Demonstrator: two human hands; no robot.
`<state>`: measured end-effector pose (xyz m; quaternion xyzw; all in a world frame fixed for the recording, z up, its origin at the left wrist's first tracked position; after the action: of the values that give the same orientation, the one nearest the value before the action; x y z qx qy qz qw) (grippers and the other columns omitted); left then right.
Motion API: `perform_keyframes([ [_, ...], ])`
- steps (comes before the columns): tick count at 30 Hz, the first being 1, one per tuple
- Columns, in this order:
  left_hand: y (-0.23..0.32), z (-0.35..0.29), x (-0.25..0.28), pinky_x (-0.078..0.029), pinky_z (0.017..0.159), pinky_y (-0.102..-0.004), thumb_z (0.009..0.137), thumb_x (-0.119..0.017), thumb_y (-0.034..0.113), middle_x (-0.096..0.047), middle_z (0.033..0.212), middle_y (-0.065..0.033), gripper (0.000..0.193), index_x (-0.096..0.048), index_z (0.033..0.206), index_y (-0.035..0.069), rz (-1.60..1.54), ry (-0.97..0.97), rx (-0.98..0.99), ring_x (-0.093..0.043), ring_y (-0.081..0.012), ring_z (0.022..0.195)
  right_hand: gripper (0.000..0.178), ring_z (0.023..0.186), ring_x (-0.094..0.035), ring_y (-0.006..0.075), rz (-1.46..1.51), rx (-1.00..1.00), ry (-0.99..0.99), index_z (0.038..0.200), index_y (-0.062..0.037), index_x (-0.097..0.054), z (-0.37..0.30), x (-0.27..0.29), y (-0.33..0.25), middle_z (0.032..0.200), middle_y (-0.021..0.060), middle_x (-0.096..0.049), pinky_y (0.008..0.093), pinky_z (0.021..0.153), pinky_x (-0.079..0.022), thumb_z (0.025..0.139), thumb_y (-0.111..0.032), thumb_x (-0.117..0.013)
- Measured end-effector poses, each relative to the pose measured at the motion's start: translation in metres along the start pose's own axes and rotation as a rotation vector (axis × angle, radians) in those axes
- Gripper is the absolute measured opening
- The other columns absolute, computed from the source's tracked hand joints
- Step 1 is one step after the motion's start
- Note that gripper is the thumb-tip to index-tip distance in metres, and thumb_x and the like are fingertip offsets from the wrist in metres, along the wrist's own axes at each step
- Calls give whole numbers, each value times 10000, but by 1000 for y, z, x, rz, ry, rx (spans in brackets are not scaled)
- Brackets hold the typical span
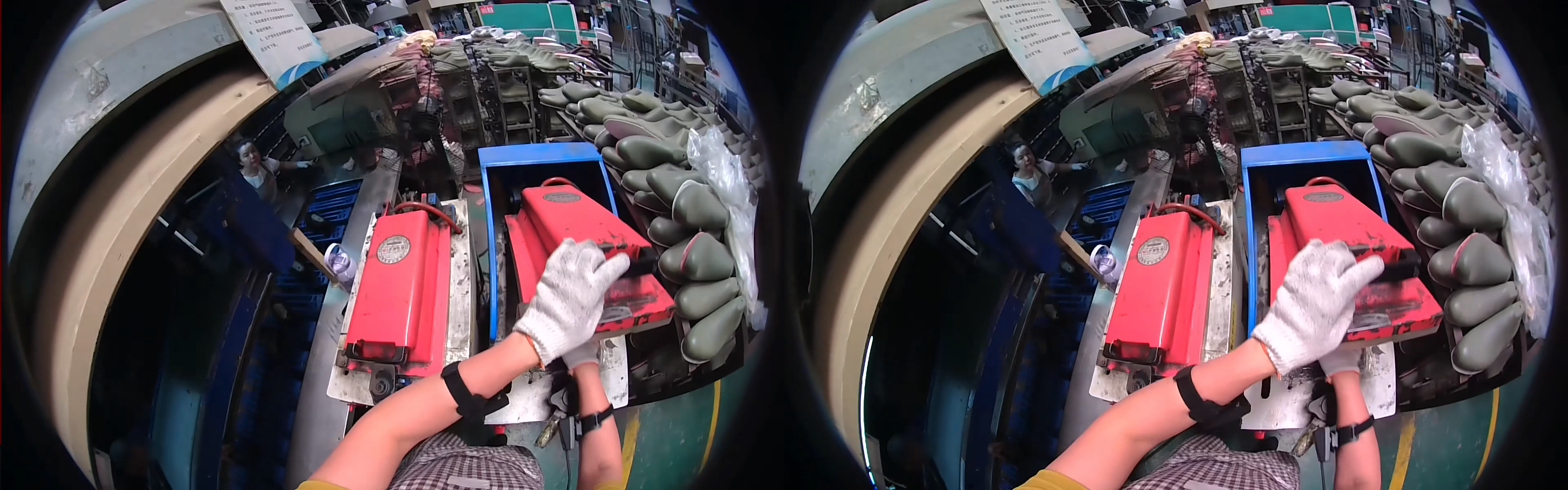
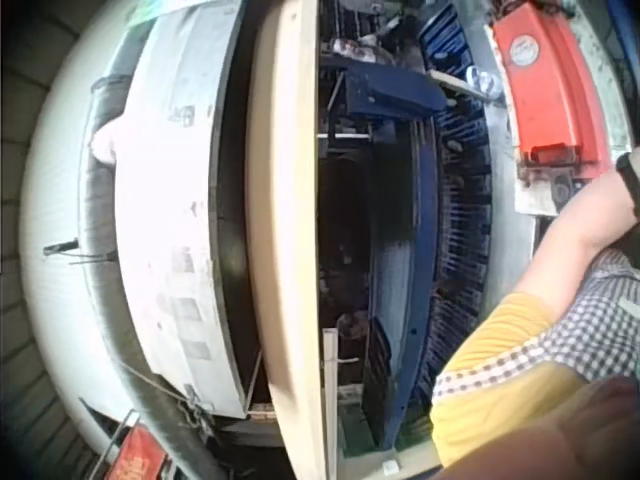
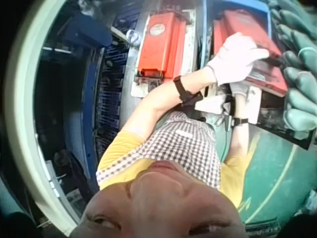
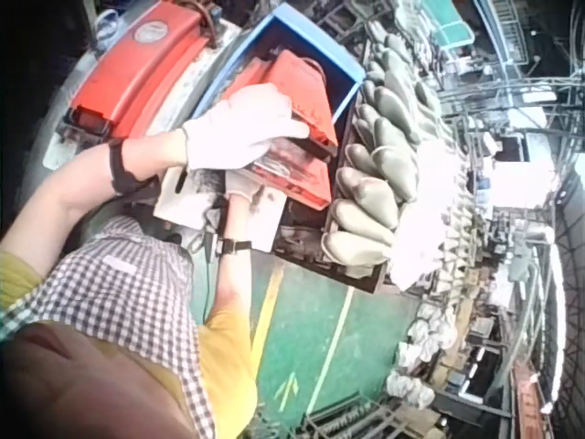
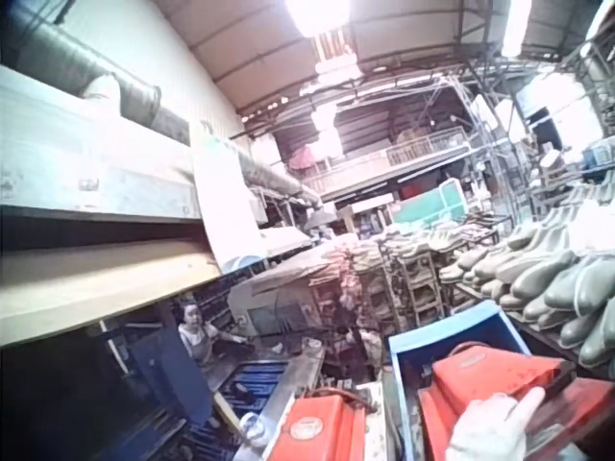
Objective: Attaching soles to shoe uppers using a heat press machine and organizing shoe lasts.
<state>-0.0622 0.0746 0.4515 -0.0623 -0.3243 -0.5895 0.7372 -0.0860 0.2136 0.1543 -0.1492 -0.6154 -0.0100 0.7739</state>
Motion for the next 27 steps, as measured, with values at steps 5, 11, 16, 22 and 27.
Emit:
perform_keyframes([
  [5,-21,42,31,-457,1020,-505,761,-663,49,-606,1150,-175,488,-605,1246,61,-30,42,37,-585,-394,1118,577,1279,-560,407,-164,-170,-26,1374,-147,-626,10,-33,-9,1524,187,-497,503,922,-524,875,-437,-642],
  [11,-13,-25,89,-425,1125,-496,804,-692,78,-548,1407,-250,584,-557,1370,22,-128,184,81,-531,-431,1314,665,1288,-601,342,1061,-343,-89,1477,-14,-517,20,-32,60,1422,242,-589,438,1069,-506,891,-259,-714],
  [16,-91,-214,105,-399,1183,-428,914,-650,36,-523,1474,-216,639,-412,1503,-37,-515,134,806,-501,-324,1402,600,1280,-621,304,1915,-392,-265,1542,-24,-436,-67,35,1,1426,169,-604,420,1112,-490,980,-187,-571],
  [22,-109,-343,106,-350,1204,-432,984,-672,455,-332,1629,-248,959,-138,1640,4,-1166,244,1266,-412,-336,1475,765,1466,-436,290,1958,-173,-601,1560,40,-365,-115,74,-160,1591,192,-433,401,1246,-293,929,-313,-613],
  [27,-102,-366,129,-312,1231,-515,895,-641,706,-447,1582,-130,956,-353,1588,115,-1499,618,1373,-417,-332,1457,547,1376,-510,223,2059,-165,-899,1452,24,-489,-133,56,-289,1471,145,-539,385,1196,-361,1039,-326,-565],
])
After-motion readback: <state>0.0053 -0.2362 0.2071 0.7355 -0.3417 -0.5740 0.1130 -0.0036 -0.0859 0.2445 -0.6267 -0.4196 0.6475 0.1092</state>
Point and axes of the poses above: each hand's wrist, its own z-axis towards the middle knuckle, its own x-axis out of the back of the hand, y = z × x, the point moved 10 cm from there along z, towards the middle knuckle
